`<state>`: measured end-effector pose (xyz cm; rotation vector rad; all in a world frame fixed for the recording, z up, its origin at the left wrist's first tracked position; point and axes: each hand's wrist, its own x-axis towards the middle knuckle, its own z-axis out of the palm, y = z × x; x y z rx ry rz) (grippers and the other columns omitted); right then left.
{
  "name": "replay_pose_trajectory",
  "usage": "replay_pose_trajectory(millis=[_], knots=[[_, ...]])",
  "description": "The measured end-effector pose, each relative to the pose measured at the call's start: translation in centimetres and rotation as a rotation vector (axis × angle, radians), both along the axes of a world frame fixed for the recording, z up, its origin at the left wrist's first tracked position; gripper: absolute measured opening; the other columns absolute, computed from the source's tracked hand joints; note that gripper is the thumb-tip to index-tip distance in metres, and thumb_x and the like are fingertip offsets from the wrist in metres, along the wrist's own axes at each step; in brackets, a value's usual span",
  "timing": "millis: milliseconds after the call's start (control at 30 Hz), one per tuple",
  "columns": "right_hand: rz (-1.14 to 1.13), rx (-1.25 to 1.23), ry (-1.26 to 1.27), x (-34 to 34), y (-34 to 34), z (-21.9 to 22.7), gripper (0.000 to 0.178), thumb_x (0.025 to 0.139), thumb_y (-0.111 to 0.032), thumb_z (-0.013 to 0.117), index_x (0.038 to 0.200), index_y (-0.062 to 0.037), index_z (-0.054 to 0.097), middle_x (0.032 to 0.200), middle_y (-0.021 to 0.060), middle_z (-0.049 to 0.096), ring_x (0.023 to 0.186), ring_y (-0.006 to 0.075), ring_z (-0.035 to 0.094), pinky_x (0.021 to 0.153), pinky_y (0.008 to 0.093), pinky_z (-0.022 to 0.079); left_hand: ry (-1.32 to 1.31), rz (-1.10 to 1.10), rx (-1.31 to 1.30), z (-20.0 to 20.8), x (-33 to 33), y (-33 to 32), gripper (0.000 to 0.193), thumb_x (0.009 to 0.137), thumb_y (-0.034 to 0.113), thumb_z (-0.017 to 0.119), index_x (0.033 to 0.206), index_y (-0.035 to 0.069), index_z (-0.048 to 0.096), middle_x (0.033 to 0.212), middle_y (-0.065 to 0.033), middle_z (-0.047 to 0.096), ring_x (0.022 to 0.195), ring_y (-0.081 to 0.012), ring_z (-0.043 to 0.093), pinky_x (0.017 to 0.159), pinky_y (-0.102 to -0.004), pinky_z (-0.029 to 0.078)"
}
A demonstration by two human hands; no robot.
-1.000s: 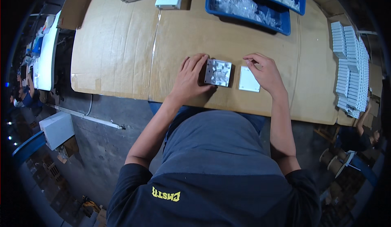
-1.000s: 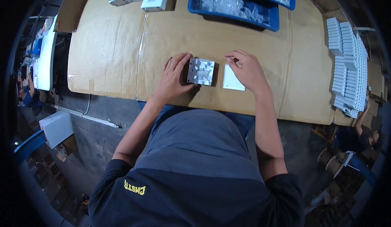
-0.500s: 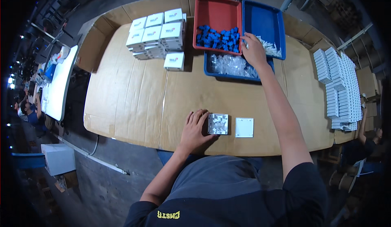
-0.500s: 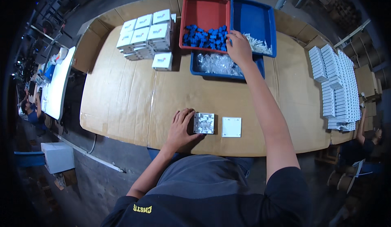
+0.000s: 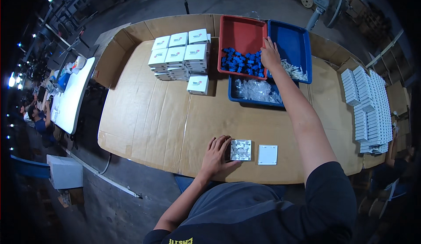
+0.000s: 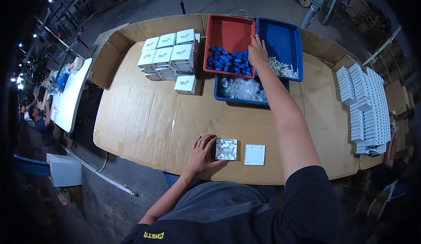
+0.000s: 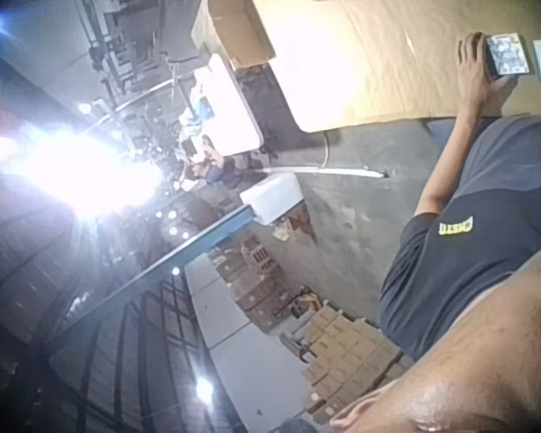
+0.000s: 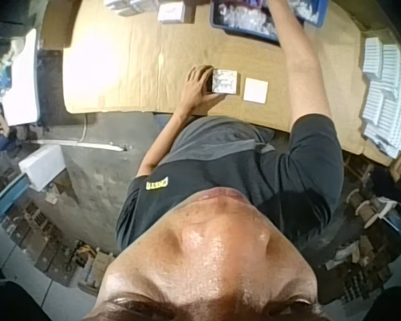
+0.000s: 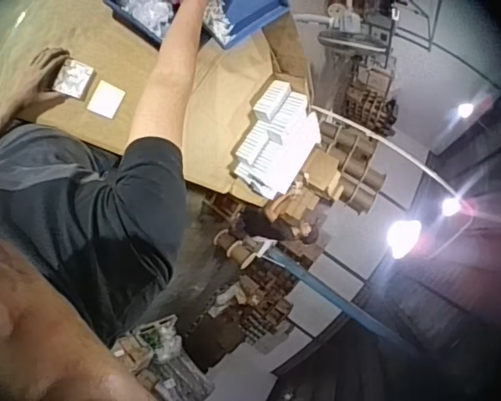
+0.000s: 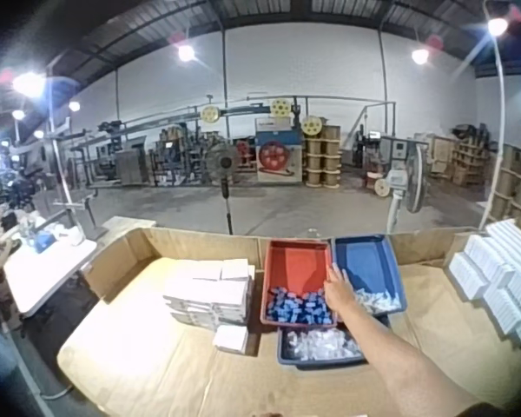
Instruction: The person assembles electronic components by hand, fitting a circuit board and connectors into a plastic housing, then securing it with a plastic cover, and finally placing the finished unit into a cardboard box.
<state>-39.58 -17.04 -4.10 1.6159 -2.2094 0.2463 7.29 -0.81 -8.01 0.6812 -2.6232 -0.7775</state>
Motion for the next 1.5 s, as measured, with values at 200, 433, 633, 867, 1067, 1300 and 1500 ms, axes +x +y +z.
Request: replay_pose_trajectory(millis=[200,433,633,867,1067,1300,1500], knots=[[0.084,-0.180,-0.092,-0.4,1.3,1.6,0.014,0.086,-0.008,0.071,0.101,-0.0057,0.073,0.148,0.0137,0.054,0.146,0.0323,0.041,0.118,0.0480,0.037,-0.009,0.002,0.002,-0.1,0.0,0.0,0.093,0.080,0.060,0.076,0.148,0.004,0.047,0.147,-0.0156,0.050,0.143,-0.0309,0.043,0.125,-0.0494,0.024],[0.196,-0.533,-1.213,7.2,8.9,11.4,0.018,0.092,-0.011,0.076,0.108,-0.0025,0.072,0.107,0.0085,0.072,0.101,0.0157,0.064,0.093,0.0287,0.048,-0.030,0.032,0.055,1.8,-0.4,0.0,0.090,0.079,0.054,0.078,0.148,0.005,0.048,0.147,-0.0149,0.049,0.144,-0.0305,0.042,0.125,-0.0492,0.024],[0.511,-0.870,-1.804,15.1,17.5,16.5,0.016,0.095,-0.009,0.074,0.106,0.0026,0.071,0.095,0.0076,0.071,0.086,0.0125,0.061,0.081,0.0266,0.047,0.000,0.015,-0.025,0.3,-0.4,-0.1,0.088,0.075,0.050,0.082,0.143,0.006,0.052,0.144,-0.0123,0.051,0.140,-0.0308,0.044,0.123,-0.0495,0.026],[0.559,-0.903,-1.918,17.8,20.2,16.0,0.015,0.095,-0.010,0.072,0.106,-0.0019,0.068,0.104,0.0128,0.073,0.102,0.0237,0.072,0.089,0.0338,0.056,-0.031,-0.002,-0.017,-0.3,-0.5,0.5,0.088,0.074,0.051,0.082,0.143,0.005,0.052,0.144,-0.0123,0.051,0.140,-0.0319,0.044,0.123,-0.0490,0.027],[0.565,-0.936,-2.240,20.0,21.2,13.9,0.016,0.100,-0.007,0.061,0.114,-0.0012,0.064,0.108,0.0179,0.071,0.106,0.0326,0.073,0.090,0.0407,0.064,-0.012,0.022,-0.019,-0.1,-0.8,0.4,0.088,0.074,0.051,0.082,0.143,0.005,0.052,0.143,-0.0126,0.052,0.138,-0.0315,0.045,0.122,-0.0489,0.028],[0.442,-0.750,-2.209,21.4,22.6,11.3,0.038,0.104,-0.006,0.058,0.142,-0.0030,0.058,0.118,0.0132,0.070,0.101,0.0203,0.073,0.087,0.0278,0.063,0.001,0.017,-0.041,-0.8,-0.7,0.0,0.091,0.073,0.051,0.084,0.145,0.007,0.050,0.142,-0.0115,0.052,0.137,-0.0306,0.047,0.121,-0.0496,0.029],[0.336,-0.615,-2.137,22.5,24.3,10.3,0.044,0.102,-0.005,0.062,0.145,-0.0029,0.056,0.125,0.0150,0.069,0.106,0.0225,0.073,0.093,0.0276,0.060,0.005,0.013,-0.035,-0.5,-0.6,-0.1,0.091,0.074,0.052,0.083,0.146,0.008,0.050,0.143,-0.0114,0.052,0.138,-0.0302,0.046,0.122,-0.0501,0.028]])
